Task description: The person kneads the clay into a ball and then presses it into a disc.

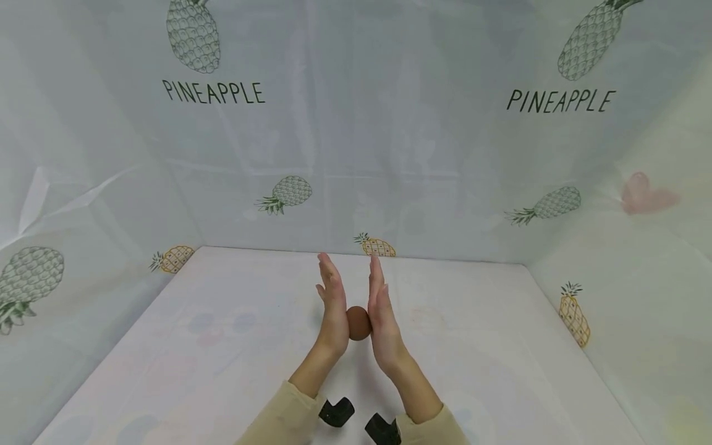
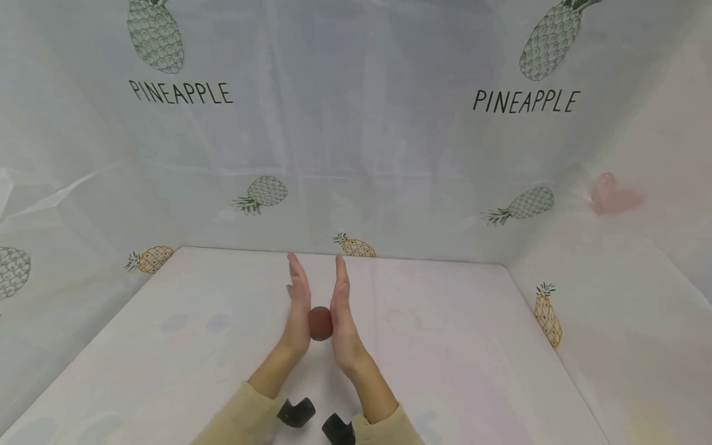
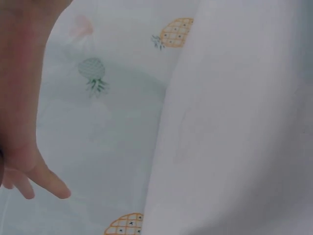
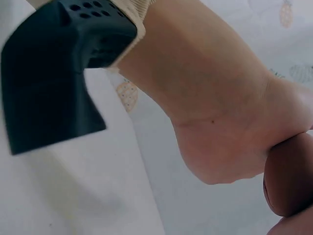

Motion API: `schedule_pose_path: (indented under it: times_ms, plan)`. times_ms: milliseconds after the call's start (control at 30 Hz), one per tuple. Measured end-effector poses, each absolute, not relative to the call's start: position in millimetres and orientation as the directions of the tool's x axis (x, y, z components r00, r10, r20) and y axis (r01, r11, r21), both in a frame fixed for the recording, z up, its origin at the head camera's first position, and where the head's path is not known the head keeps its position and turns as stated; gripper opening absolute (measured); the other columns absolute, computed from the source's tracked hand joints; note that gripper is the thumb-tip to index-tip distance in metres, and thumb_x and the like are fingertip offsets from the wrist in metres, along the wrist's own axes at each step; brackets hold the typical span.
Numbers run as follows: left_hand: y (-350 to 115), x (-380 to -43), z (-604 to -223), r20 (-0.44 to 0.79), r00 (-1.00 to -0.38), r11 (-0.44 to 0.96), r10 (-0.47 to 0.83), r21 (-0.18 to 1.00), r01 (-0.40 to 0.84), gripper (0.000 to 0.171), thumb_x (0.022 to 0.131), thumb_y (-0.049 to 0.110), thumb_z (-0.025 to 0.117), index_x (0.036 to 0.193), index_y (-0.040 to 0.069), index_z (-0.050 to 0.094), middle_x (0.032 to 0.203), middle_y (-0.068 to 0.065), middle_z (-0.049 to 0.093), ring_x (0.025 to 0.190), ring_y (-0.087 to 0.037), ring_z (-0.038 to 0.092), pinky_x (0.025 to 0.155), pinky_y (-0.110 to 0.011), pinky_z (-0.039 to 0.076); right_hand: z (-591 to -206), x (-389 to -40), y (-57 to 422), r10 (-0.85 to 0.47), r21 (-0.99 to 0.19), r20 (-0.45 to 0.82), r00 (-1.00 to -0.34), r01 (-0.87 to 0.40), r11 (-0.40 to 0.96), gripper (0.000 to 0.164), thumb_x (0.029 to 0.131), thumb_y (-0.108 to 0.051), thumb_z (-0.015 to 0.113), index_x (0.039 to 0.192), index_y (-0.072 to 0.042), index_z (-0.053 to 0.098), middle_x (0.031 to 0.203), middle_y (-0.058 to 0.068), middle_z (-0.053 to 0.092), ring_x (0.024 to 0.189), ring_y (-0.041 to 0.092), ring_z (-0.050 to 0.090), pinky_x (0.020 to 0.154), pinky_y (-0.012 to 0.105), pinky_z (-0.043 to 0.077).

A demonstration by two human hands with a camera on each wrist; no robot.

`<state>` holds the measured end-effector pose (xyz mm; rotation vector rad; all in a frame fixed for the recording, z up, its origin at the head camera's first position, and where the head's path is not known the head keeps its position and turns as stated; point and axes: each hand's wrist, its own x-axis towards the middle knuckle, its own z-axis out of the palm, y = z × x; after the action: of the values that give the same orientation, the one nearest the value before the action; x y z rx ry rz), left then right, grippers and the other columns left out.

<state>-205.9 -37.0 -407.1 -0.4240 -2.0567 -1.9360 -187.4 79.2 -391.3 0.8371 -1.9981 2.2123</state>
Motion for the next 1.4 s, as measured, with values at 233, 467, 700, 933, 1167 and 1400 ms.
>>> schedule_pose_path:
  times_ms: [233, 467, 700, 933, 1167, 1400]
  plan:
    - [-28, -200, -414, 0.458, -0.883, 0.111, 0.101, 0.877, 0.468, 0.074, 0.111, 0.059, 0.002, 0.166, 0.017, -0.023, 0.173, 0.004, -0.029, 0.16, -0.023, -0.028, 0.121, -0.062, -0.025, -386, -190, 85, -0.266, -0.897, 0.443, -0.856, -0.423, -0.132, 0.062, 0.113, -0.051, 0.0, 0.171, -0.033, -0.009, 0.175, -0.017, -0.015, 0.161, 0.013, -0.021, 0.124, 0.067, -0.017]
    - [-21, -189, -412, 0.465, -0.861, 0.028, 0.204, 0.877, 0.48, 0.068, 0.111, 0.058, 0.0, 0.165, 0.025, -0.025, 0.171, 0.011, -0.031, 0.159, -0.017, -0.03, 0.12, -0.06, -0.028, -387, -198, 94, -0.238, -0.896, 0.443, -0.865, -0.419, -0.144, 0.062, 0.112, -0.055, 0.002, 0.17, -0.037, -0.008, 0.175, -0.019, -0.014, 0.159, 0.01, -0.023, 0.122, 0.068, -0.019]
    - [-17, -181, -405, 0.49, -0.837, -0.024, 0.245, 0.866, 0.5, 0.069, 0.11, 0.06, 0.0, 0.165, 0.028, -0.025, 0.172, 0.013, -0.03, 0.158, -0.012, -0.03, 0.12, -0.059, -0.029, -390, -204, 97, -0.237, -0.906, 0.419, -0.877, -0.384, -0.178, 0.065, 0.111, -0.06, 0.004, 0.17, -0.036, -0.009, 0.174, -0.022, -0.015, 0.158, 0.008, -0.024, 0.122, 0.065, -0.021]
    - [-22, -182, -399, 0.497, -0.842, -0.043, 0.21, 0.865, 0.5, 0.077, 0.106, 0.07, 0.001, 0.166, 0.028, -0.025, 0.173, 0.008, -0.03, 0.158, -0.017, -0.031, 0.12, -0.06, -0.029, -396, -201, 89, -0.3, -0.927, 0.371, -0.879, -0.334, -0.168, 0.064, 0.111, -0.061, 0.002, 0.169, -0.038, -0.01, 0.173, -0.022, -0.017, 0.159, 0.01, -0.025, 0.123, 0.064, -0.022]
    - [-30, -191, -398, 0.48, -0.865, -0.044, 0.149, 0.877, 0.479, 0.078, 0.106, 0.071, 0.003, 0.166, 0.029, -0.025, 0.172, 0.01, -0.031, 0.158, -0.018, -0.033, 0.121, -0.06, -0.028, -398, -196, 82, -0.349, -0.932, 0.36, -0.865, -0.318, -0.173, 0.067, 0.11, -0.061, -0.001, 0.17, -0.033, -0.012, 0.175, -0.015, -0.02, 0.161, 0.021, -0.022, 0.124, 0.065, -0.019]
    - [-37, -200, -401, 0.465, -0.882, -0.025, 0.081, 0.885, 0.465, 0.077, 0.107, 0.068, 0.004, 0.167, 0.028, -0.023, 0.173, 0.012, -0.028, 0.158, -0.013, -0.03, 0.121, -0.058, -0.028, -397, -192, 79, -0.359, -0.928, 0.371, -0.856, -0.326, -0.181, 0.07, 0.11, -0.062, 0.0, 0.17, -0.028, -0.014, 0.176, -0.01, -0.02, 0.162, 0.024, -0.02, 0.126, 0.062, -0.016]
